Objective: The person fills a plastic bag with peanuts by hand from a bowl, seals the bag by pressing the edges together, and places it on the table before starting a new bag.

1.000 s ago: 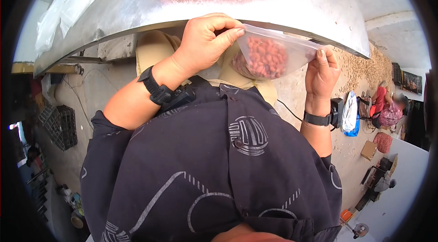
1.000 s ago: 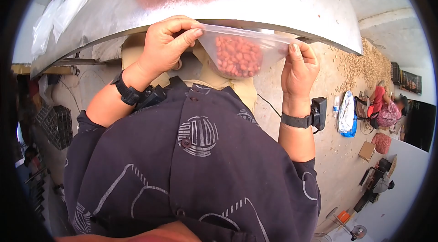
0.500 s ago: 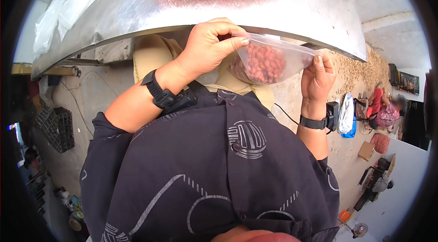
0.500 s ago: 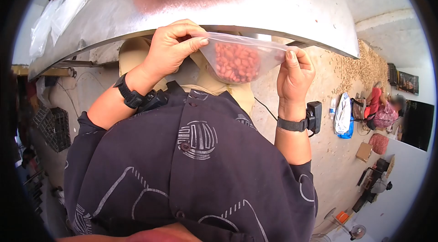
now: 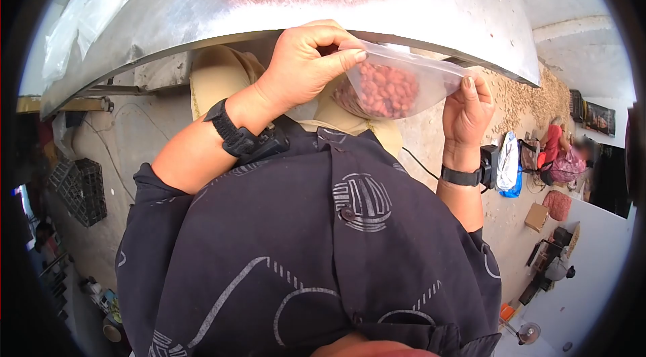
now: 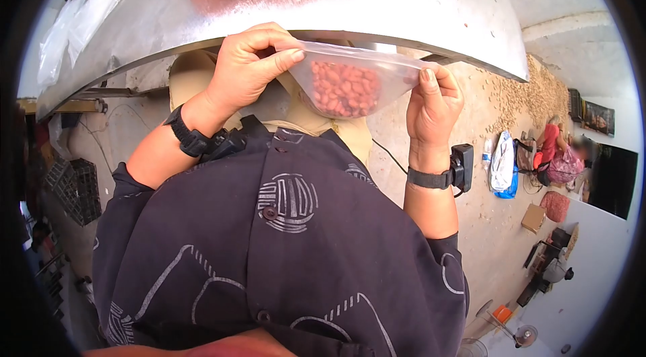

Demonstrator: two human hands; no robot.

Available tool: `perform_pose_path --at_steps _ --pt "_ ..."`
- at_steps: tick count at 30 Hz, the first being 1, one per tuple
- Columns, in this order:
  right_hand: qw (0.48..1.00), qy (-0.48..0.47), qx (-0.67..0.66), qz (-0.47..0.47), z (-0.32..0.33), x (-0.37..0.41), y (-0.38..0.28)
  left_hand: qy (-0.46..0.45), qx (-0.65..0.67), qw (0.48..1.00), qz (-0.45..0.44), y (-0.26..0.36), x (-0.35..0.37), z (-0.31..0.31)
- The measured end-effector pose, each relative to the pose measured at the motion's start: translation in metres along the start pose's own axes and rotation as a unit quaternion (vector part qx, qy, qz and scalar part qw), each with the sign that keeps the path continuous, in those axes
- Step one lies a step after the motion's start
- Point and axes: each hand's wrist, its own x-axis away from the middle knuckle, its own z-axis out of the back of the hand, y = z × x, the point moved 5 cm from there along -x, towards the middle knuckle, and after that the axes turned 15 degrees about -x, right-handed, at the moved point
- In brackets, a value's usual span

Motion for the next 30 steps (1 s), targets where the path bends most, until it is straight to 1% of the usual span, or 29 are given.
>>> perform_pose_path --at_steps 7,10,19,22,25,28,30 --pt "1.0 0.001 -0.005 -0.002 -0.002 0.001 0.0 -0.02 0.019 1.0 0.014 -0.002 -0.001 -0.002" --pt "1.0 -0.004 -0.001 -0.003 -0.005 0.002 0.0 -0.024 -0.012 1.0 0.006 0.002 -0.002 -0.003" --pt "1.0 0.01 0.002 -0.009 -0.001 0.001 0.002 -0.01 -0.039 0.999 -0.012 0.005 -0.002 -0.004" --pt "1.0 0.011 0.002 -0.009 0.0 0.001 0.002 -0.005 -0.036 0.999 -0.012 0.005 -0.002 -0.005" --pt "1.0 0.013 0.002 -0.007 0.0 0.002 0.002 -0.019 -0.052 0.998 -0.004 0.007 -0.003 -0.004" --pt "1.0 0.004 0.006 -0.003 -0.002 0.002 0.002 -0.025 -0.028 0.999 0.014 0.007 -0.004 -0.009" --pt "1.0 -0.002 0.004 -0.006 -0.004 0.002 0.002 -0.028 -0.041 0.999 0.009 0.008 -0.005 -0.01"
